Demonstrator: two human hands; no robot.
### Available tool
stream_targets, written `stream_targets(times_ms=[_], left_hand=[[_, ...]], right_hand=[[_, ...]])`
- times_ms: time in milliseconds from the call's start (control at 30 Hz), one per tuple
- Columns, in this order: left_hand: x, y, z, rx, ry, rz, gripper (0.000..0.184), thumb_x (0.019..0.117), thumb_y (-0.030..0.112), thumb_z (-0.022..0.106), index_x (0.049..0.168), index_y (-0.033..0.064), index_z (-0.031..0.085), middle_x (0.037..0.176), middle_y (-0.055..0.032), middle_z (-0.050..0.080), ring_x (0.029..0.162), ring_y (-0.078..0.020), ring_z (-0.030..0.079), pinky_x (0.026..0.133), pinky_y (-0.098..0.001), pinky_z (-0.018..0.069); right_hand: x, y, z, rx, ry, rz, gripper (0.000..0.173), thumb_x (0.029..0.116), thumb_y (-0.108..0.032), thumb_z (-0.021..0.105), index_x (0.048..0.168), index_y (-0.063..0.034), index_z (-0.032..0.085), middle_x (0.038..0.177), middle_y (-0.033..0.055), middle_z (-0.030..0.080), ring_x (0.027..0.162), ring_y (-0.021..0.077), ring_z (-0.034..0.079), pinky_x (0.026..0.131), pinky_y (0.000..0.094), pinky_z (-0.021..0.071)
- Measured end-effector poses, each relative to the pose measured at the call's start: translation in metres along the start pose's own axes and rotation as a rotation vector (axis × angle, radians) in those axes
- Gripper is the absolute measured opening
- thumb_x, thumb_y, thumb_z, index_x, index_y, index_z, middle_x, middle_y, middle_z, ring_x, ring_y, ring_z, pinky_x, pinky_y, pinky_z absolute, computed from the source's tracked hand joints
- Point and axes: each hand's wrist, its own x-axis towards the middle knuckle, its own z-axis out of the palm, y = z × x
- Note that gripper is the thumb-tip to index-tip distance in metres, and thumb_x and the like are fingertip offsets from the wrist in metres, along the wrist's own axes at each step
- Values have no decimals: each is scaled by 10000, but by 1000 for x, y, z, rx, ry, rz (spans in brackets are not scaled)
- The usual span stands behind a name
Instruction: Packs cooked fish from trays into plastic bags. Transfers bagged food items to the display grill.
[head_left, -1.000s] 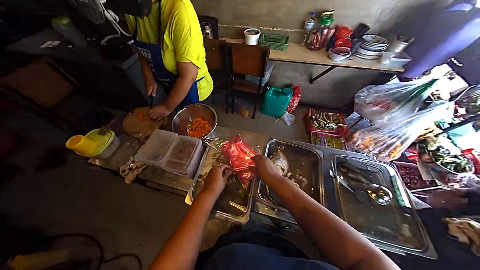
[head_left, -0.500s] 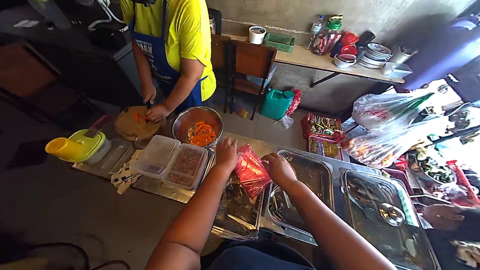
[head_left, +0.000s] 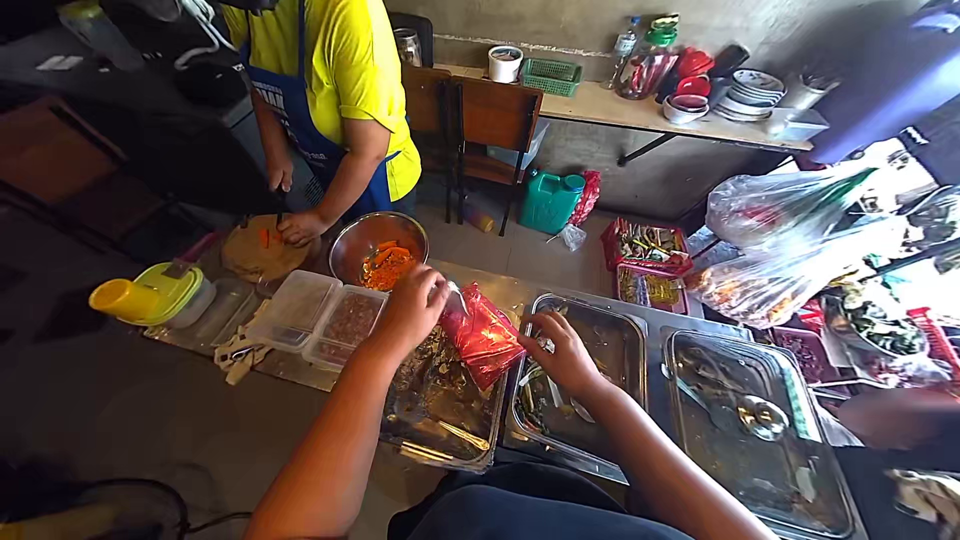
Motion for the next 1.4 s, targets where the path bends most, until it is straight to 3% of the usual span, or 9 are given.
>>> stream_targets(times_ms=[100,300,500,667,867,1000,1167,1300,1400], left_hand=[[-28,44,12,-302,-153,-117,285,1043,254,579,1137,4,677,1065,-132,696,985,-189,677,923,-389,554],[-66,89,74,-417,173,-190,290,1035,276,577,1060,17,707,923,-64,707,849,-103,679,813,-294,569],[-94,116,105,-838,-298,-287,250,895,166,792,1039,15,655,890,-9,672,773,-74,664,758,-256,582],[-99,128,115,-1436,-223,-433,72,1026,2,537,1066,57,561,1047,-51,708,1014,-176,705,982,-370,560],[-90,141,125,-983,-134,-165,485,920,245,745,1227,-37,497,1082,-70,645,935,-124,681,840,-294,596],[-78,155,111,-1003,-309,-104,458,890,142,791,1257,12,550,828,41,662,707,-47,653,704,-218,572],[-76,158,101,-1262,-218,-141,308,1010,14,586,1280,27,439,1003,-20,670,927,-130,700,906,-335,592],[-83,162,111,-1622,-307,-248,214,1040,27,389,1225,119,444,1033,-1,610,980,-140,641,977,-359,528],[-80,157,126,-1262,-309,-170,379,914,28,549,1271,59,425,968,17,539,870,-79,587,827,-279,526]], right_hand=[[-12,-16,-9,122,32,-103,969,836,-579,777,1507,27,427,1526,275,446,1367,328,516,1087,436,495],[-55,-35,-18,111,40,85,458,976,-475,664,974,-17,675,811,64,649,712,131,618,690,322,547],[-78,-25,-41,383,-61,206,248,951,-221,736,1032,13,713,922,53,729,794,40,690,779,224,590],[-95,3,-56,111,16,135,317,966,-308,701,987,6,733,929,118,722,815,133,684,793,284,575],[-107,5,-70,253,-73,122,309,972,-289,706,1018,17,714,940,94,709,824,73,661,794,238,561],[-107,-2,-81,304,-42,2,263,973,-245,691,975,18,710,928,69,687,826,33,630,781,190,533],[-109,6,-100,288,16,134,252,924,-252,754,905,-33,632,851,24,629,709,25,604,659,188,542],[-110,7,-95,286,130,250,298,927,-103,689,1154,18,538,1021,88,681,844,101,696,760,257,601],[-109,-9,-98,666,126,297,432,987,5,589,1372,26,394,1044,106,725,882,161,743,824,320,630]])
